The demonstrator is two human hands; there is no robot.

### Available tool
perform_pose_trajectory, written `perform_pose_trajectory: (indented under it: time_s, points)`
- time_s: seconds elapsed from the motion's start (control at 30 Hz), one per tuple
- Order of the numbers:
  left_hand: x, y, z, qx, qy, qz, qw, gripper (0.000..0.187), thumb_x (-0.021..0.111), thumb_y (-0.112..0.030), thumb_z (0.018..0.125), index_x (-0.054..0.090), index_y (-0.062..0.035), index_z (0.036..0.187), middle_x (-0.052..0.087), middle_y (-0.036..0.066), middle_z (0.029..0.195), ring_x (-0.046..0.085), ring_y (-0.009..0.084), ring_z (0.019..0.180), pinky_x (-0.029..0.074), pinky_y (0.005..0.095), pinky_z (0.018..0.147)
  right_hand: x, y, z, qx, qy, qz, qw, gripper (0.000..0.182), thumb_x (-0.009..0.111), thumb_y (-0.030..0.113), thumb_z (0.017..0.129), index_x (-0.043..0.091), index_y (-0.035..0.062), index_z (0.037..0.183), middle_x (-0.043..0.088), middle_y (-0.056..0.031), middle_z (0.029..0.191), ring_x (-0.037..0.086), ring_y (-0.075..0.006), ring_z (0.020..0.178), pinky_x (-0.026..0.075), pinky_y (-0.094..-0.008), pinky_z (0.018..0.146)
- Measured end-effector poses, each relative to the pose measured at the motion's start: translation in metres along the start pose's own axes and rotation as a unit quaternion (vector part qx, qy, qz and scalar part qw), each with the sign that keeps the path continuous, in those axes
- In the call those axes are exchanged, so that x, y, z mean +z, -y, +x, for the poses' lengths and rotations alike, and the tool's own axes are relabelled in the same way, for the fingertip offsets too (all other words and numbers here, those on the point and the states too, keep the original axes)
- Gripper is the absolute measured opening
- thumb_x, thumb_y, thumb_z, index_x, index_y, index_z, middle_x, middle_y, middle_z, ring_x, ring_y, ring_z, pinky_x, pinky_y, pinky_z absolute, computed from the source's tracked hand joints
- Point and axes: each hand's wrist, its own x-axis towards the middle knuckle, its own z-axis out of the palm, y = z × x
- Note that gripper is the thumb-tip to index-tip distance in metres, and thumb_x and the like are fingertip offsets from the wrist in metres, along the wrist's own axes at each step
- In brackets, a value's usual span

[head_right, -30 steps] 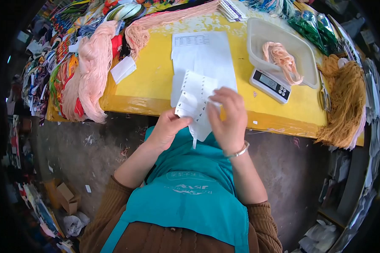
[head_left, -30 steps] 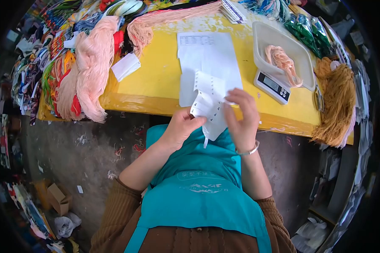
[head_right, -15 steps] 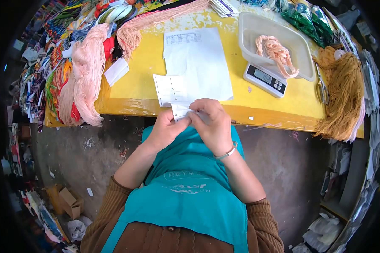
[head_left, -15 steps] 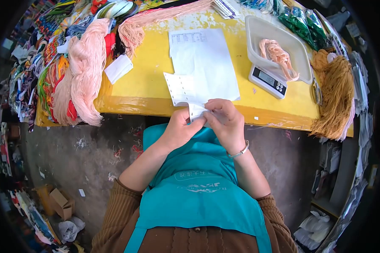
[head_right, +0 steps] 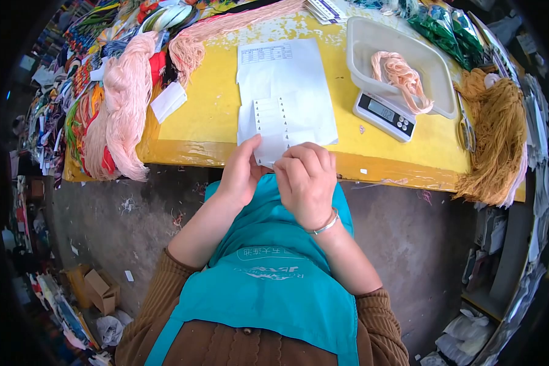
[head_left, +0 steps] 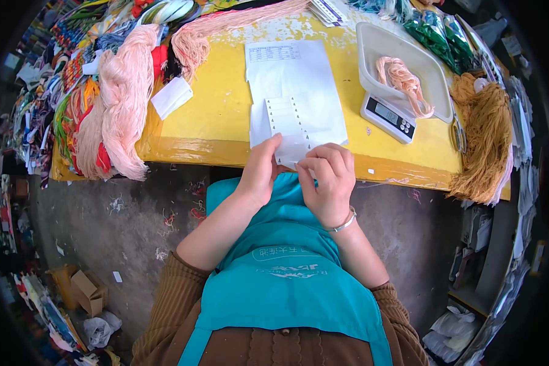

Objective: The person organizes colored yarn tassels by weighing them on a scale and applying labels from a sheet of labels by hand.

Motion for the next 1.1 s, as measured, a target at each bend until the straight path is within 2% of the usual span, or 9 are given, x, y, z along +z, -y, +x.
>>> perform_pose_trajectory:
  time_s: [0.07, 0.1, 0.23, 0.4, 0.47, 0.67, 0.83, 0.9, 1.1]
  points:
    - [0.001, -0.001, 0.004, -0.014, -0.013, -0.045, 0.999, 0.041, 0.043, -0.027, 0.101, 0.048, 0.0016, 0.129, 0.060, 0.012, 0.121, 0.059, 0.0206, 0.111, 0.050, 0.0384, 0.091, -0.007, 0.011, -0.001, 0.007, -0.003, 0.012, 1.000, 0.020, 0.074, 0.001, 0.069, 0.062, 0.0067, 0.084, 0.061, -0.0060, 0.089, 0.058, -0.0238, 0.081, 0.046, -0.0340, 0.070]
    - [0.002, 0.000, 0.007, 0.008, -0.008, -0.044, 0.999, 0.042, 0.043, -0.027, 0.101, 0.046, 0.0023, 0.131, 0.059, 0.014, 0.124, 0.058, 0.0225, 0.114, 0.048, 0.0397, 0.094, -0.016, 0.024, 0.000, 0.152, 0.042, 0.158, 0.975, 0.017, 0.074, 0.000, 0.073, 0.062, 0.0050, 0.084, 0.060, -0.0050, 0.089, 0.057, -0.0187, 0.079, 0.046, -0.0296, 0.069]
    - [0.006, 0.007, 0.019, 0.069, -0.013, 0.006, 0.998, 0.047, 0.043, -0.034, 0.102, 0.050, 0.0060, 0.126, 0.058, 0.017, 0.122, 0.058, 0.0252, 0.115, 0.047, 0.0386, 0.099, -0.012, 0.049, -0.008, 0.404, 0.184, 0.524, 0.727, 0.009, 0.068, -0.001, 0.086, 0.061, 0.0018, 0.091, 0.058, 0.0025, 0.083, 0.051, -0.0033, 0.074, 0.042, -0.0182, 0.066]
    - [0.011, 0.006, 0.020, 0.066, -0.010, 0.010, 0.998, 0.048, 0.045, -0.033, 0.102, 0.048, 0.0063, 0.128, 0.057, 0.017, 0.125, 0.057, 0.0251, 0.117, 0.046, 0.0393, 0.099, 0.012, 0.059, -0.015, 0.306, 0.211, 0.322, 0.871, 0.016, 0.075, 0.005, 0.079, 0.061, 0.0060, 0.087, 0.053, 0.0019, 0.062, 0.048, -0.0046, 0.054, 0.035, -0.0237, 0.047]
    - [0.006, 0.007, 0.020, 0.066, 0.004, 0.003, 0.998, 0.048, 0.045, -0.032, 0.102, 0.045, 0.0051, 0.132, 0.055, 0.016, 0.129, 0.055, 0.0248, 0.119, 0.044, 0.0404, 0.101, 0.013, 0.055, -0.013, 0.100, 0.144, 0.149, 0.973, 0.023, 0.078, 0.005, 0.071, 0.064, 0.0079, 0.089, 0.057, -0.0041, 0.069, 0.055, -0.0158, 0.059, 0.042, -0.0279, 0.052]
    - [-0.008, 0.014, 0.019, 0.103, -0.049, 0.090, 0.989, 0.037, 0.050, -0.031, 0.101, 0.067, 0.0006, 0.094, 0.062, 0.003, 0.088, 0.051, 0.0083, 0.080, 0.040, 0.0253, 0.069, -0.002, -0.004, 0.015, 0.042, -0.005, -0.042, 0.998, 0.025, 0.075, 0.004, 0.067, 0.069, 0.0109, 0.090, 0.062, -0.0050, 0.096, 0.055, -0.0270, 0.091, 0.044, -0.0381, 0.078]
    - [-0.004, 0.012, 0.016, 0.099, -0.042, 0.098, 0.989, 0.029, 0.055, -0.031, 0.099, 0.066, -0.0042, 0.103, 0.064, 0.003, 0.097, 0.056, 0.0098, 0.091, 0.043, 0.0287, 0.076, 0.000, -0.022, 0.014, 0.021, 0.019, -0.055, 0.998, 0.022, 0.076, 0.006, 0.068, 0.069, 0.0122, 0.088, 0.062, -0.0018, 0.098, 0.056, -0.0249, 0.099, 0.041, -0.0378, 0.080]
    - [0.006, 0.009, 0.014, 0.126, -0.073, 0.077, 0.986, 0.035, 0.054, -0.029, 0.099, 0.064, -0.0020, 0.080, 0.054, -0.001, 0.075, 0.041, 0.0063, 0.072, 0.035, 0.0263, 0.064, 0.001, -0.022, 0.014, 0.017, 0.020, -0.056, 0.998, 0.021, 0.076, 0.005, 0.068, 0.068, 0.0111, 0.087, 0.062, -0.0027, 0.096, 0.056, -0.0261, 0.099, 0.043, -0.0381, 0.082]
    - [-0.002, 0.007, 0.014, 0.153, -0.061, 0.159, 0.973, 0.037, 0.054, -0.028, 0.099, 0.057, -0.0038, 0.072, 0.045, -0.003, 0.071, 0.034, 0.0064, 0.069, 0.029, 0.0276, 0.060, 0.007, -0.022, 0.011, 0.015, 0.006, -0.040, 0.999, 0.020, 0.075, 0.004, 0.067, 0.064, 0.0100, 0.082, 0.063, -0.0025, 0.093, 0.057, -0.0245, 0.098, 0.041, -0.0370, 0.080]
